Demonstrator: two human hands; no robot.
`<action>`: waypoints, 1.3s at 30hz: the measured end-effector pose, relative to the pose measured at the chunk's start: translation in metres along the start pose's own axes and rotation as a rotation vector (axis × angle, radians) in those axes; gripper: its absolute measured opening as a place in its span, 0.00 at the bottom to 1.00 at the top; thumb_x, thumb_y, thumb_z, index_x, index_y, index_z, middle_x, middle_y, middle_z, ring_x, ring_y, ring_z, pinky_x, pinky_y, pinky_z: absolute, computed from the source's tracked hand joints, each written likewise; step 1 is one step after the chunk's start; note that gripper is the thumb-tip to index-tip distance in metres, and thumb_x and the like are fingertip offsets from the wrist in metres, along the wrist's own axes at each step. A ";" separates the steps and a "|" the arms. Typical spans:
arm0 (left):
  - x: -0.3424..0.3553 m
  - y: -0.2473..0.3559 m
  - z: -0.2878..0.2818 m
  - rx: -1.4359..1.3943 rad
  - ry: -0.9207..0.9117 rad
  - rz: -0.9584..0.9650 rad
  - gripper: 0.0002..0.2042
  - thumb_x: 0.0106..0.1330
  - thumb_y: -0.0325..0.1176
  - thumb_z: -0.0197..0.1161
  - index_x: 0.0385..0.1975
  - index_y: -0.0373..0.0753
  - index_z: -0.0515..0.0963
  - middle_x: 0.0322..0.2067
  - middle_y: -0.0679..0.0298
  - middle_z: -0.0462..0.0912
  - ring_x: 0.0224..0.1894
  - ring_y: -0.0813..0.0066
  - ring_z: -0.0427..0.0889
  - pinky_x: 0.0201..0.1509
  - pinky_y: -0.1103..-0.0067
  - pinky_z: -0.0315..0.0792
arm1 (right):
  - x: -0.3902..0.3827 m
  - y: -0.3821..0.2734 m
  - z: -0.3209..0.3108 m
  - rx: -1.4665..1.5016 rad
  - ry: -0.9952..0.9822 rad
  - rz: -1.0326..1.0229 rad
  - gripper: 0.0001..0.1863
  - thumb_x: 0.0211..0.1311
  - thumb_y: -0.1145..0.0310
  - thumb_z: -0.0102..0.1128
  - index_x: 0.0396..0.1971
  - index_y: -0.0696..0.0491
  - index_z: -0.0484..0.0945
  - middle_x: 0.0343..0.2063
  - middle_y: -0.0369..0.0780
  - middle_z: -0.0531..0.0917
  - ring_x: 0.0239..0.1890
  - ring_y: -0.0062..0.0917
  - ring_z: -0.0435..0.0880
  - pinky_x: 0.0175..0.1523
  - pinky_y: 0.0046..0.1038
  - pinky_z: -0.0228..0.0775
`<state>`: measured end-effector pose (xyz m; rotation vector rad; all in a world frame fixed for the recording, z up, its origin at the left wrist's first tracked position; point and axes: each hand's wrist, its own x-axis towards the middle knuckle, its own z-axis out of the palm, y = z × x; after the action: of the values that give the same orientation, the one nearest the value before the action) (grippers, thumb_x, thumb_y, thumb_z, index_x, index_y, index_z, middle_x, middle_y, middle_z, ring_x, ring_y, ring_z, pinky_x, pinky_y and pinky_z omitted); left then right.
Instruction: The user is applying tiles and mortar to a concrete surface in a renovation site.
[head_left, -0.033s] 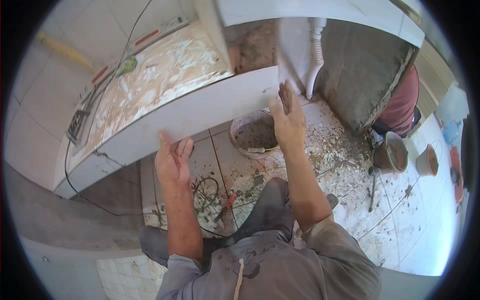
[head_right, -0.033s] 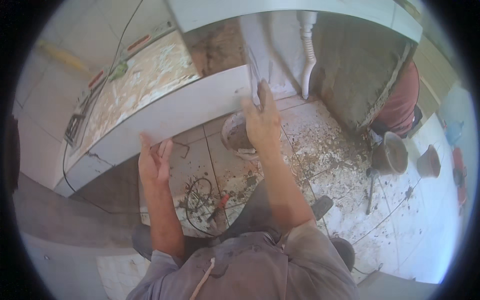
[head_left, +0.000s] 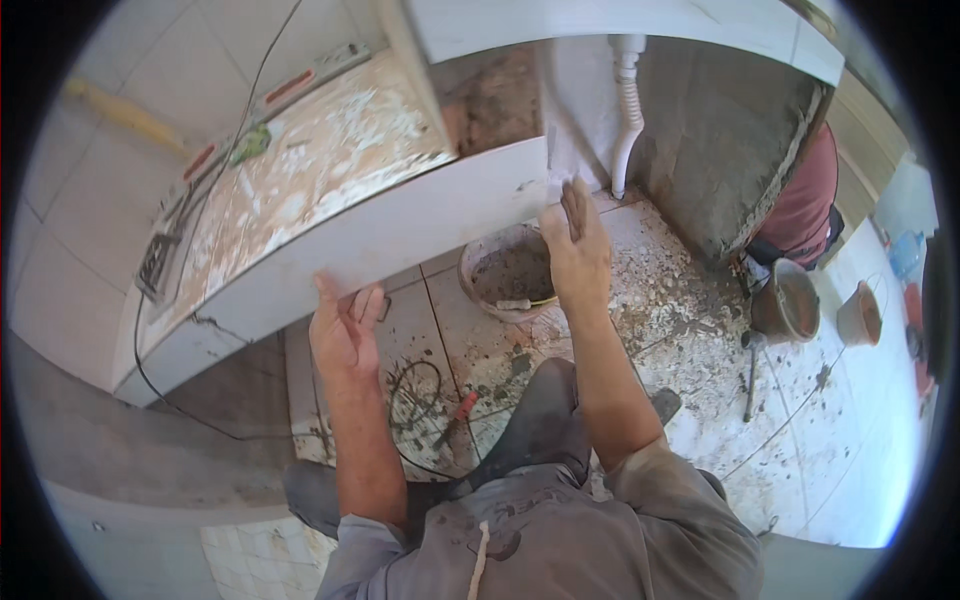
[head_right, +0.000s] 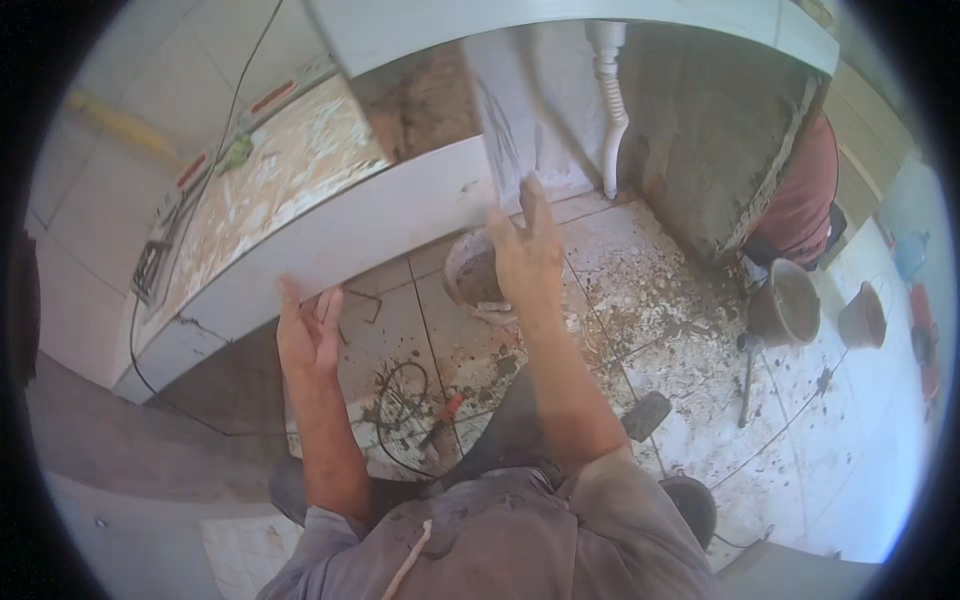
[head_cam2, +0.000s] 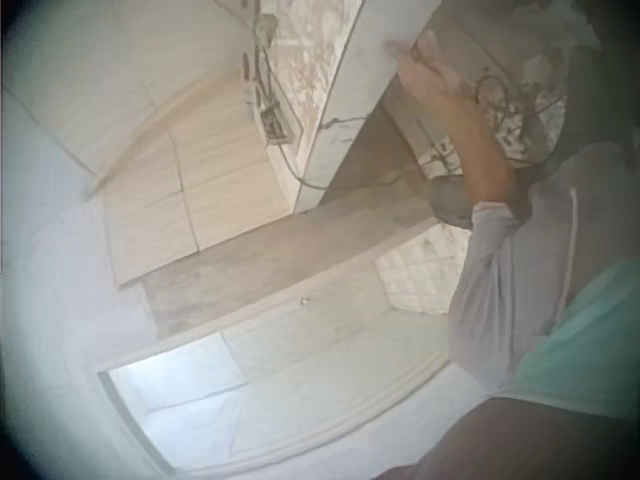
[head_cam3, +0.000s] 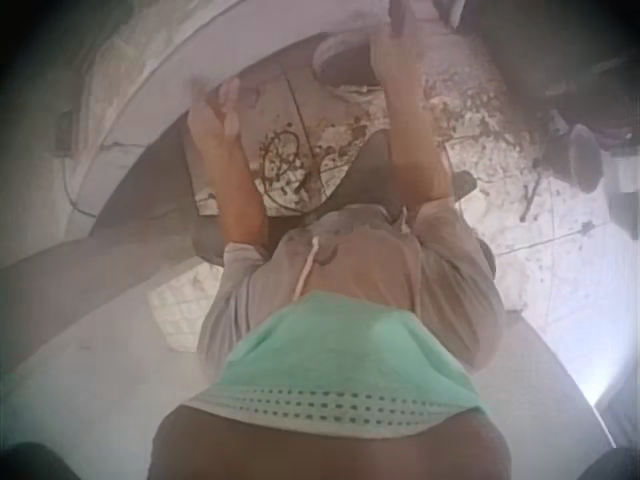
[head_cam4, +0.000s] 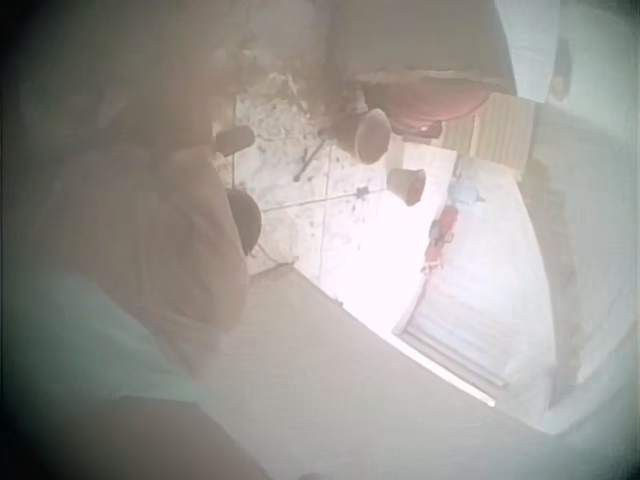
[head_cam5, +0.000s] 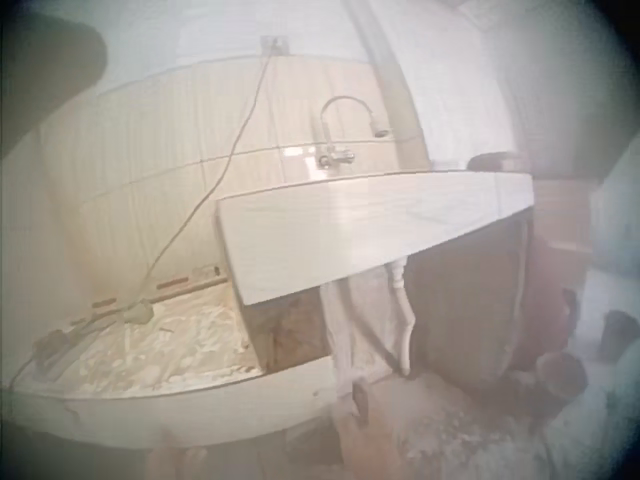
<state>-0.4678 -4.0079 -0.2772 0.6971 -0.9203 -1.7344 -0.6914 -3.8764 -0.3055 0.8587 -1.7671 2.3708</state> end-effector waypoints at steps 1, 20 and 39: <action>-0.001 0.000 0.004 0.026 -0.020 0.006 0.27 0.69 0.50 0.57 0.59 0.35 0.66 0.54 0.53 0.73 0.55 0.63 0.75 0.55 0.71 0.74 | -0.006 0.013 -0.006 0.018 0.027 0.005 0.31 0.62 0.63 0.59 0.62 0.63 0.63 0.55 0.55 0.74 0.61 0.41 0.71 0.64 0.34 0.62; -0.008 0.001 0.014 0.104 0.119 0.055 0.28 0.66 0.51 0.59 0.59 0.38 0.66 0.52 0.58 0.75 0.55 0.66 0.75 0.60 0.70 0.70 | -0.001 -0.007 0.010 -0.136 0.167 -0.295 0.32 0.62 0.67 0.60 0.61 0.65 0.61 0.57 0.60 0.69 0.60 0.51 0.69 0.64 0.39 0.62; -0.020 0.008 0.022 -0.088 0.099 0.015 0.24 0.68 0.48 0.59 0.53 0.33 0.70 0.50 0.57 0.76 0.53 0.62 0.76 0.56 0.67 0.72 | -0.006 0.014 0.032 -0.154 -0.054 0.031 0.27 0.69 0.57 0.53 0.55 0.65 0.68 0.49 0.51 0.77 0.47 0.34 0.79 0.53 0.33 0.73</action>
<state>-0.4748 -3.9847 -0.2577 0.7100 -0.7744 -1.7011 -0.6786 -3.9083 -0.3141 0.8882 -1.9667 2.2131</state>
